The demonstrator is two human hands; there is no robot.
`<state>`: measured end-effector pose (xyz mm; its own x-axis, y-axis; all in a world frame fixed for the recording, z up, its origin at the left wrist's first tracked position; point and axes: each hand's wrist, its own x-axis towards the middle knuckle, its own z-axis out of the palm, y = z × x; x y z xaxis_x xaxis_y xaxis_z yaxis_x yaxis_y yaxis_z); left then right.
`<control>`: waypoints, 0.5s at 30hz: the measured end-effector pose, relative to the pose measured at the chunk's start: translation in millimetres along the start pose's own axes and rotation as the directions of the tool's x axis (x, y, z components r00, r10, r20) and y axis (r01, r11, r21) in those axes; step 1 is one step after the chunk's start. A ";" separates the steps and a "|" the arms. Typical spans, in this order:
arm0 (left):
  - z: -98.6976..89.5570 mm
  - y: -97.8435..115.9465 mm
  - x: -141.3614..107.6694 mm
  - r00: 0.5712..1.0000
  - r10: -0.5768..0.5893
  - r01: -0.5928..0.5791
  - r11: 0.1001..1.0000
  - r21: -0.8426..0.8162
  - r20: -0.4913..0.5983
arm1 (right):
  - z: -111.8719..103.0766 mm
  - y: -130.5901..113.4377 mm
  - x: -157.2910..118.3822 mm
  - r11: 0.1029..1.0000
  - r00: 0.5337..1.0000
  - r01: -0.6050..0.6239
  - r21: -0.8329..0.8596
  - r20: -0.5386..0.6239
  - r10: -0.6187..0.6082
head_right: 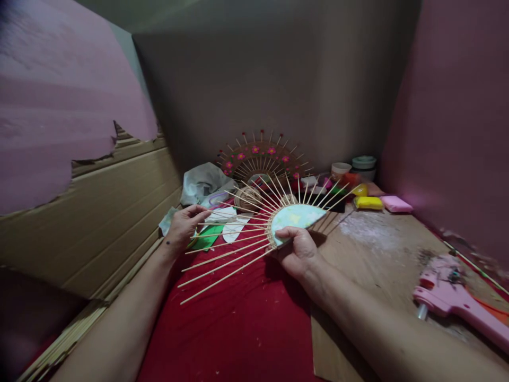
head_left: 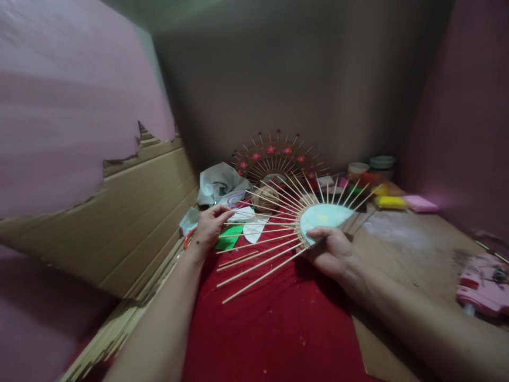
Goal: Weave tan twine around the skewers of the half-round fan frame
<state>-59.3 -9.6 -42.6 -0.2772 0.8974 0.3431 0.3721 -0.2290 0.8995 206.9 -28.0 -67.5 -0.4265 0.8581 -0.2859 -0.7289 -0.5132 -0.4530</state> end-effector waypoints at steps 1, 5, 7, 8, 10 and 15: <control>0.7 -2.1 0.9 1.000 0.016 -0.016 1.000 -0.001 -0.010 | -0.2 -0.5 0.0 1.000 1.000 -0.002 -0.002 0.002 0.002; 1.2 -7.9 3.8 0.998 0.057 -0.058 0.998 -0.018 -0.041 | -1.1 -1.3 -0.5 1.000 1.000 0.004 0.000 0.006 -0.004; 0.9 -9.4 4.6 0.998 0.050 -0.052 0.998 -0.033 -0.041 | -1.4 -1.1 -0.4 1.000 1.000 0.002 -0.001 0.007 -0.002; 0.8 -9.8 4.7 0.999 0.038 -0.039 0.998 -0.042 -0.034 | -1.5 -1.1 -0.2 1.000 1.000 0.000 -0.002 0.007 0.000; 0.6 -9.7 4.2 1.000 -0.005 0.005 0.998 -0.065 -0.003 | -1.8 -1.0 0.4 1.000 1.000 -0.006 -0.002 0.006 0.006; -7.8 -1.1 -1.0 0.962 -0.173 0.214 0.958 -0.189 0.213 | -2.9 -1.5 0.9 1.000 1.000 -0.025 -0.001 0.013 0.025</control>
<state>-66.3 -13.2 -41.8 -0.1420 0.9830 0.1167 0.1300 -0.0983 0.9866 209.2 -26.4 -69.5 -0.4516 0.8450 -0.2865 -0.7176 -0.5348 -0.4461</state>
